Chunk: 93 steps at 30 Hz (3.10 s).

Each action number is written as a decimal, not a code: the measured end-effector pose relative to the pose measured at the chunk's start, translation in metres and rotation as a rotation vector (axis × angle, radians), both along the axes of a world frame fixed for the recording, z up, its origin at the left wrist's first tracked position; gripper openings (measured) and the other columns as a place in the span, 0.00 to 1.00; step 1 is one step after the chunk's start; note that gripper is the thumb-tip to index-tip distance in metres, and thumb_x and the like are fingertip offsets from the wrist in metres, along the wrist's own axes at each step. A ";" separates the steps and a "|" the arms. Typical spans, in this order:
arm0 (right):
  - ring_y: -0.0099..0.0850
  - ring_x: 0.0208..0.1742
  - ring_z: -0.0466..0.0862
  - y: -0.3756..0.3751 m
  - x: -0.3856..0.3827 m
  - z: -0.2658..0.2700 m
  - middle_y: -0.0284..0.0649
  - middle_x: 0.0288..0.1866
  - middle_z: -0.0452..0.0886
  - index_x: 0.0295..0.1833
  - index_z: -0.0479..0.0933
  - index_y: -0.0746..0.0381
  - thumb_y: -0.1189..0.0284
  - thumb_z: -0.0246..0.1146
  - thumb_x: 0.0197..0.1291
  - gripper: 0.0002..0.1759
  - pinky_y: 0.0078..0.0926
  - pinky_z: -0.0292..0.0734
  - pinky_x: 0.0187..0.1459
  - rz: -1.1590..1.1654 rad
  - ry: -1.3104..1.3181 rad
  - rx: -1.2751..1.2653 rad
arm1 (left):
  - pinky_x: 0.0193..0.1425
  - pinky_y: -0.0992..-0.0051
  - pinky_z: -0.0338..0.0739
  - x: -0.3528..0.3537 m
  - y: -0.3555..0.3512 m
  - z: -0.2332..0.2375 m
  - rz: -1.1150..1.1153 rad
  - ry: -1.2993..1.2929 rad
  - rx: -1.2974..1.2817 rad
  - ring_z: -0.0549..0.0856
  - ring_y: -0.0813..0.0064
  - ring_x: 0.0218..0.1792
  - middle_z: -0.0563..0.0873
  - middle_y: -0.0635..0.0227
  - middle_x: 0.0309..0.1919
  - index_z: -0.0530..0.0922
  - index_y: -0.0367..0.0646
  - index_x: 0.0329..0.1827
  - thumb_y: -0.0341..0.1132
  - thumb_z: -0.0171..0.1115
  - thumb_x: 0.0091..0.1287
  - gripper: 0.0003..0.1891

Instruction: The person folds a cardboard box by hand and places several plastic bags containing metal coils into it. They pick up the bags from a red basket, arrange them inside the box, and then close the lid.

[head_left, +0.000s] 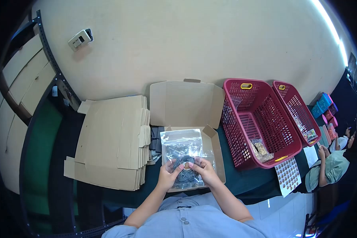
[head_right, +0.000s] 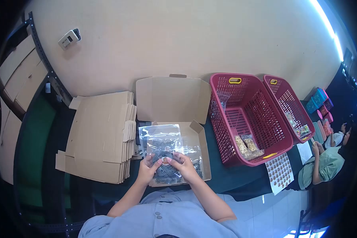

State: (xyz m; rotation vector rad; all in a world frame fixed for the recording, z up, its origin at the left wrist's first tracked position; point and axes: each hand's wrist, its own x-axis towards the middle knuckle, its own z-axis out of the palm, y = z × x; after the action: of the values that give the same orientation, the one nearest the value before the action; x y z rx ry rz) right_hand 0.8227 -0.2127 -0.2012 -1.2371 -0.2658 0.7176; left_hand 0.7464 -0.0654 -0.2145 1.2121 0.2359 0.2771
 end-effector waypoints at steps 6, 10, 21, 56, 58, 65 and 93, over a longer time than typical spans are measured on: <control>0.20 0.45 0.77 -0.003 -0.003 0.004 0.36 0.44 0.79 0.53 0.72 0.67 0.69 0.60 0.62 0.17 0.16 0.71 0.46 -0.028 0.128 0.014 | 0.50 0.79 0.74 -0.004 0.003 -0.011 0.038 0.021 -0.113 0.79 0.78 0.44 0.80 0.62 0.43 0.70 0.28 0.51 0.33 0.67 0.59 0.23; 0.23 0.48 0.77 0.006 -0.017 0.018 0.39 0.44 0.79 0.52 0.72 0.68 0.71 0.64 0.58 0.19 0.21 0.71 0.50 -0.053 -0.172 -0.008 | 0.49 0.80 0.74 -0.010 -0.001 0.003 0.022 0.013 0.074 0.79 0.80 0.43 0.81 0.65 0.40 0.73 0.34 0.46 0.29 0.74 0.49 0.23; 0.18 0.39 0.76 0.001 -0.020 -0.003 0.33 0.40 0.79 0.48 0.75 0.67 0.66 0.58 0.63 0.15 0.15 0.69 0.42 -0.083 -0.139 -0.103 | 0.51 0.78 0.73 -0.015 -0.001 -0.006 -0.095 0.078 0.110 0.78 0.77 0.47 0.81 0.62 0.42 0.70 0.36 0.47 0.27 0.74 0.48 0.25; 0.26 0.45 0.80 -0.023 -0.011 -0.008 0.40 0.42 0.82 0.54 0.75 0.68 0.61 0.50 0.68 0.21 0.26 0.71 0.53 0.202 -0.175 -0.043 | 0.53 0.70 0.74 -0.028 0.026 0.012 -0.300 -0.036 0.185 0.84 0.69 0.39 0.85 0.60 0.35 0.76 0.31 0.51 0.42 0.48 0.71 0.21; 0.25 0.47 0.78 -0.025 -0.008 -0.009 0.39 0.47 0.80 0.58 0.72 0.66 0.60 0.48 0.69 0.22 0.24 0.70 0.54 0.124 -0.175 -0.023 | 0.58 0.69 0.70 -0.023 0.020 0.008 -0.070 -0.076 0.158 0.79 0.68 0.49 0.78 0.57 0.49 0.67 0.33 0.61 0.46 0.45 0.71 0.25; 0.31 0.55 0.72 -0.003 -0.018 0.007 0.43 0.58 0.68 0.61 0.69 0.67 0.65 0.45 0.70 0.21 0.27 0.66 0.57 -0.086 -0.661 -0.202 | 0.68 0.66 0.56 -0.018 -0.011 0.002 -0.180 -0.137 0.262 0.62 0.64 0.67 0.62 0.57 0.67 0.54 0.39 0.70 0.55 0.55 0.63 0.39; 0.24 0.50 0.76 -0.020 0.014 0.003 0.39 0.43 0.82 0.47 0.79 0.68 0.65 0.53 0.66 0.17 0.25 0.69 0.53 -0.193 -0.273 -0.016 | 0.66 0.66 0.60 -0.013 0.009 0.005 0.122 -0.115 0.237 0.70 0.67 0.61 0.70 0.53 0.61 0.57 0.36 0.69 0.45 0.46 0.72 0.29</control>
State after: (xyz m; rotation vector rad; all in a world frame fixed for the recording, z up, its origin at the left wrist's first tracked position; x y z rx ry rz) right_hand 0.8364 -0.2330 -0.1983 -1.3557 -0.3600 0.3844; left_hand 0.7332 -0.0562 -0.2100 1.4127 0.1802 0.4903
